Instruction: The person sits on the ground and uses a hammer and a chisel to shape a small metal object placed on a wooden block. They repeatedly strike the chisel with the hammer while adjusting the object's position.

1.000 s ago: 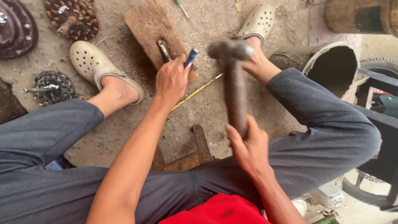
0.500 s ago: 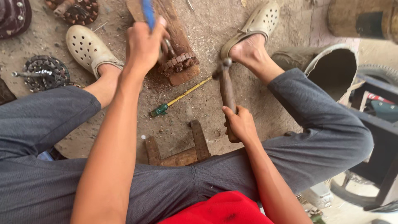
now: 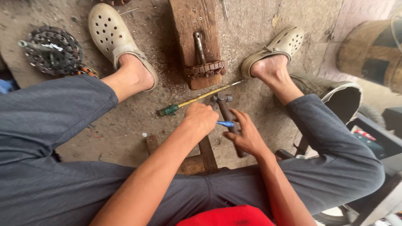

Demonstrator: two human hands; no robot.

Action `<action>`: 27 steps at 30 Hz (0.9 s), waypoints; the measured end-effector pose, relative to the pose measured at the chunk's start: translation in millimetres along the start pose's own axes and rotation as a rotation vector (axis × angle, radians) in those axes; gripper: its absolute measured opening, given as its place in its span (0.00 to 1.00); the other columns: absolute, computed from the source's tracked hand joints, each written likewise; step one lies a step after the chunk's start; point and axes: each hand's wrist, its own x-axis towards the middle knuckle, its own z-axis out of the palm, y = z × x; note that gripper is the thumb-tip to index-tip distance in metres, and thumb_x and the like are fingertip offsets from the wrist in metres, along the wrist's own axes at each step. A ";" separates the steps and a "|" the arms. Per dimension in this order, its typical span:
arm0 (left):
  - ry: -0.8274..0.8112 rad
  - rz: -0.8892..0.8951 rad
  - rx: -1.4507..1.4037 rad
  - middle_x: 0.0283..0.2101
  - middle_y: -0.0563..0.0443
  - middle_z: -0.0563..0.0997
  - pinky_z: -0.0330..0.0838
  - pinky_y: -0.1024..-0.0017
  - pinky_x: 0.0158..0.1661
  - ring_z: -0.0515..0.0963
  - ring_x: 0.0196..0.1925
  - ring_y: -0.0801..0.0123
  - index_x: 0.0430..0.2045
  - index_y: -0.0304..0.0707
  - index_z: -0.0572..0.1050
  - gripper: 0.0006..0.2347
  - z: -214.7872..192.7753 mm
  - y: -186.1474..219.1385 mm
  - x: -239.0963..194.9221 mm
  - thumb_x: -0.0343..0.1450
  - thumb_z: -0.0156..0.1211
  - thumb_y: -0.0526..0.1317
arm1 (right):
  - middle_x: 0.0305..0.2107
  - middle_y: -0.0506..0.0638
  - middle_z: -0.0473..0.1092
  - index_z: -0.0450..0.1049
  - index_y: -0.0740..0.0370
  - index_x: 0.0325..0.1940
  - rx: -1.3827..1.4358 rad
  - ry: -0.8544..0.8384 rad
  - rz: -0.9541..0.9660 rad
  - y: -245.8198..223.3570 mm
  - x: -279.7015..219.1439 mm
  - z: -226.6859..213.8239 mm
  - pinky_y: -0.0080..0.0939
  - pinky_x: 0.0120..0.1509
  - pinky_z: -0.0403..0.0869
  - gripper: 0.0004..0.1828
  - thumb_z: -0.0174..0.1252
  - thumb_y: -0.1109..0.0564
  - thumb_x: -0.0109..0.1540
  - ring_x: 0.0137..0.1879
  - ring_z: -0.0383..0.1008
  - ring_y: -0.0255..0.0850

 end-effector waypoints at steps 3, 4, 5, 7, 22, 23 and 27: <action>0.069 0.105 0.005 0.41 0.48 0.87 0.79 0.63 0.43 0.85 0.45 0.62 0.33 0.44 0.85 0.07 -6.3 2.3 -5.4 0.72 0.58 0.38 | 0.42 0.58 0.77 0.72 0.60 0.62 0.144 -0.038 -0.015 -30.9 2.5 -10.0 0.46 0.50 0.78 0.25 0.67 0.57 0.62 0.45 0.82 0.49; 0.130 0.117 0.001 0.40 0.46 0.87 0.78 0.63 0.42 0.85 0.44 0.61 0.33 0.44 0.86 0.07 -11.6 -0.3 -9.7 0.72 0.58 0.38 | 0.36 0.55 0.81 0.76 0.59 0.58 0.141 -0.035 0.013 -42.2 5.1 -12.8 0.43 0.48 0.80 0.17 0.66 0.58 0.64 0.40 0.84 0.45; 0.190 0.129 -0.004 0.39 0.45 0.86 0.78 0.62 0.42 0.85 0.43 0.60 0.32 0.43 0.86 0.07 -18.2 -2.4 -13.8 0.73 0.59 0.37 | 0.34 0.55 0.80 0.76 0.59 0.59 0.189 -0.023 0.077 -53.0 6.7 -17.1 0.42 0.43 0.78 0.19 0.65 0.59 0.63 0.37 0.82 0.44; 0.188 0.125 0.013 0.36 0.43 0.85 0.81 0.66 0.37 0.85 0.38 0.62 0.34 0.37 0.84 0.07 -35.6 -8.6 -16.7 0.74 0.59 0.38 | 0.31 0.55 0.79 0.75 0.61 0.60 0.280 0.005 0.208 -69.4 10.7 -32.0 0.40 0.34 0.76 0.22 0.64 0.59 0.61 0.30 0.78 0.43; 0.775 -0.121 -0.416 0.61 0.39 0.75 0.72 0.57 0.58 0.78 0.58 0.46 0.57 0.34 0.74 0.18 -20.8 -81.5 13.1 0.71 0.61 0.31 | 0.32 0.58 0.73 0.77 0.64 0.51 -0.194 0.355 -0.348 -101.5 73.0 -81.1 0.50 0.38 0.73 0.11 0.64 0.62 0.65 0.34 0.76 0.56; 0.775 -0.126 -0.433 0.61 0.39 0.76 0.73 0.58 0.58 0.80 0.57 0.47 0.58 0.34 0.74 0.18 -18.3 -81.4 14.9 0.72 0.60 0.31 | 0.31 0.58 0.73 0.77 0.64 0.51 -0.196 0.345 -0.334 -102.3 74.4 -79.7 0.51 0.37 0.73 0.10 0.64 0.62 0.65 0.33 0.76 0.56; 0.843 -0.088 -0.403 0.57 0.39 0.79 0.76 0.60 0.55 0.83 0.53 0.48 0.56 0.33 0.76 0.17 -17.6 -83.4 14.3 0.71 0.60 0.31 | 0.30 0.58 0.72 0.77 0.63 0.51 -0.197 0.337 -0.325 -103.9 76.1 -77.7 0.52 0.37 0.73 0.10 0.63 0.61 0.65 0.33 0.76 0.56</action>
